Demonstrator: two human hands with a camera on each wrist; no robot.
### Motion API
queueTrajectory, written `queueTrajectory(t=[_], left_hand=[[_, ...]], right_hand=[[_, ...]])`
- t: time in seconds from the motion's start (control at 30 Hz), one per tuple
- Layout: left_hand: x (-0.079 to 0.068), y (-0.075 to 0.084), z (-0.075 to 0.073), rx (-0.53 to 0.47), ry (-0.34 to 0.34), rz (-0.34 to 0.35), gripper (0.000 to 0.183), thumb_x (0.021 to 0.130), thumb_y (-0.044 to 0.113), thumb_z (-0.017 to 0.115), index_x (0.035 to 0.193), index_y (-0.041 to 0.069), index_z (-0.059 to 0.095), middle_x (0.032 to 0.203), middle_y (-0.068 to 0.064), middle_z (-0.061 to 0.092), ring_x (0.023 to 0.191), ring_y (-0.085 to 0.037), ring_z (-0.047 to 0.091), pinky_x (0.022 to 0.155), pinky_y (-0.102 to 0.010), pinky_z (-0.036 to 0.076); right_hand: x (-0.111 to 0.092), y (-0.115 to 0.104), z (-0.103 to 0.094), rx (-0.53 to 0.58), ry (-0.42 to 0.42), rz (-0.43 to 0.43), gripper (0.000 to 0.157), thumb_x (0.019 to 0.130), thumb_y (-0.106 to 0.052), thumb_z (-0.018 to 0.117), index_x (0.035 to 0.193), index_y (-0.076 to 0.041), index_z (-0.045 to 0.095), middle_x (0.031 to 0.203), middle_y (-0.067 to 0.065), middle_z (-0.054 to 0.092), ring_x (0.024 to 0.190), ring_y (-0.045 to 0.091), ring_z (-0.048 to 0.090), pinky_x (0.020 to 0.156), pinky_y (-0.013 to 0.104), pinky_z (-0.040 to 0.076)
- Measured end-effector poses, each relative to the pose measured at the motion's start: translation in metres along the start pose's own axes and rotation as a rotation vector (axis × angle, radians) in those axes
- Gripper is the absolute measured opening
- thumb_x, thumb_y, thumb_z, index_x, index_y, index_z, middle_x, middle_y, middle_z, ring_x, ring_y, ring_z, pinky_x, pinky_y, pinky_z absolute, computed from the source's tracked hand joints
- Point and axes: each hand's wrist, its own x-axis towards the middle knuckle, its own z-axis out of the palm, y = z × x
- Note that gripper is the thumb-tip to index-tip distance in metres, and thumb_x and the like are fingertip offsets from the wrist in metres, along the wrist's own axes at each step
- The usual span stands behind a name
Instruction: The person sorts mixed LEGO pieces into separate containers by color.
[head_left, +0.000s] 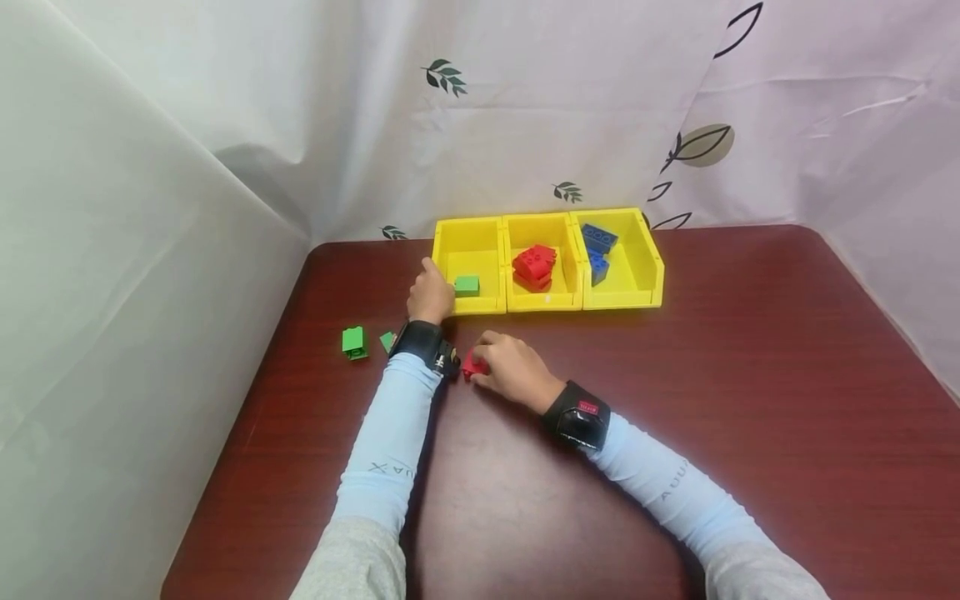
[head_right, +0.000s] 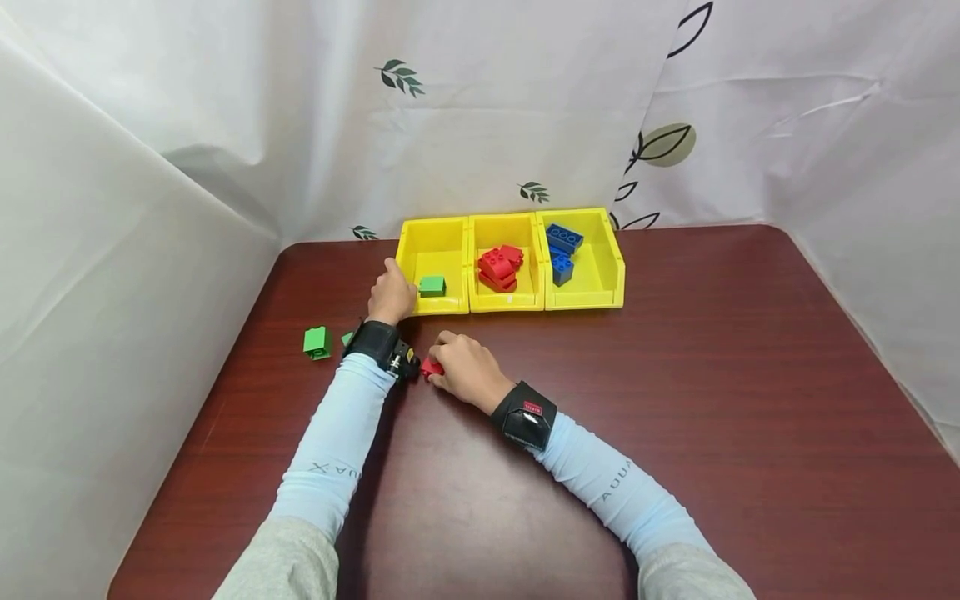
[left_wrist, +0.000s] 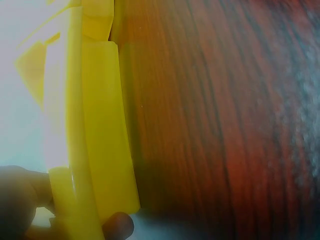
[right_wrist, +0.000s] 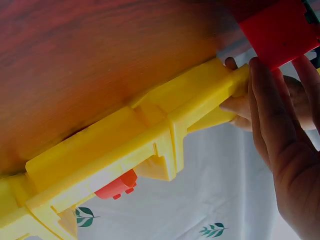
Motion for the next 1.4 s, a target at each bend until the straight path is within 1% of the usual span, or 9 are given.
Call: queueTrajectory(t=[0.17, 0.43, 0.63, 0.9, 1.07, 1.23, 1.33, 1.4], left_hand=[[0.001, 0.0, 0.0, 0.002, -0.002, -0.004, 0.043, 0.097, 0.018, 0.058, 0.131, 0.008, 0.034, 0.109, -0.017, 0.054, 0.095, -0.036, 0.058, 0.093, -0.049, 0.051], [0.002, 0.0, 0.0, 0.003, 0.0, -0.006, 0.043, 0.096, 0.017, 0.058, 0.131, 0.008, 0.034, 0.109, -0.018, 0.054, 0.095, -0.036, 0.058, 0.092, -0.05, 0.051], [0.003, 0.002, -0.001, 0.001, -0.01, -0.018, 0.044, 0.097, 0.017, 0.058, 0.132, 0.009, 0.034, 0.111, -0.017, 0.055, 0.097, -0.035, 0.058, 0.093, -0.048, 0.05], [0.002, 0.001, -0.001, 0.011, -0.01, -0.016, 0.042, 0.097, 0.016, 0.056, 0.131, 0.008, 0.034, 0.109, -0.018, 0.054, 0.095, -0.036, 0.058, 0.092, -0.049, 0.051], [0.003, 0.001, 0.0, 0.027, -0.002, -0.014, 0.041, 0.097, 0.015, 0.055, 0.132, 0.007, 0.034, 0.11, -0.019, 0.056, 0.095, -0.036, 0.058, 0.09, -0.05, 0.05], [0.004, 0.002, 0.001, 0.041, -0.006, -0.025, 0.042, 0.097, 0.016, 0.054, 0.133, 0.007, 0.034, 0.111, -0.019, 0.057, 0.095, -0.036, 0.058, 0.09, -0.049, 0.05], [0.005, 0.002, 0.001, 0.036, -0.008, -0.027, 0.043, 0.097, 0.016, 0.055, 0.134, 0.008, 0.033, 0.111, -0.018, 0.056, 0.095, -0.036, 0.058, 0.09, -0.049, 0.05], [0.005, 0.001, 0.002, 0.034, -0.008, -0.023, 0.043, 0.097, 0.015, 0.054, 0.134, 0.007, 0.033, 0.111, -0.019, 0.056, 0.095, -0.036, 0.058, 0.09, -0.049, 0.051]], right_hand=[[-0.001, -0.001, 0.005, 0.011, 0.015, 0.018, 0.021, 0.08, -0.022, 0.081, 0.095, -0.009, 0.074, 0.1, 0.009, 0.068, 0.085, 0.021, 0.064, 0.076, 0.035, 0.057], [-0.002, -0.001, 0.007, 0.005, 0.051, 0.022, 0.019, 0.079, -0.022, 0.082, 0.089, -0.011, 0.071, 0.082, 0.001, 0.066, 0.072, 0.016, 0.059, 0.065, 0.03, 0.054], [-0.002, 0.0, 0.006, 0.005, 0.055, 0.019, 0.021, 0.079, -0.023, 0.082, 0.091, -0.01, 0.071, 0.08, 0.001, 0.066, 0.069, 0.015, 0.059, 0.064, 0.029, 0.053], [-0.003, 0.001, 0.008, 0.001, 0.056, 0.01, 0.022, 0.079, -0.023, 0.082, 0.093, -0.01, 0.071, 0.08, 0.0, 0.066, 0.068, 0.015, 0.058, 0.063, 0.028, 0.052], [-0.002, 0.004, 0.008, -0.008, 0.049, -0.009, 0.02, 0.08, -0.023, 0.081, 0.091, -0.011, 0.07, 0.08, -0.002, 0.067, 0.069, 0.013, 0.061, 0.064, 0.029, 0.054], [-0.004, 0.013, 0.0, 0.043, 0.04, 0.011, 0.019, 0.081, -0.022, 0.08, 0.093, -0.012, 0.07, 0.079, -0.003, 0.068, 0.07, 0.011, 0.063, 0.066, 0.027, 0.054], [-0.005, 0.022, -0.01, 0.065, 0.047, 0.023, 0.019, 0.081, -0.022, 0.079, 0.096, -0.013, 0.072, 0.081, -0.003, 0.071, 0.072, 0.011, 0.065, 0.067, 0.027, 0.055], [-0.004, 0.03, -0.019, 0.059, 0.056, 0.036, 0.017, 0.082, -0.021, 0.079, 0.096, -0.014, 0.072, 0.084, -0.003, 0.072, 0.074, 0.012, 0.067, 0.069, 0.028, 0.056]])
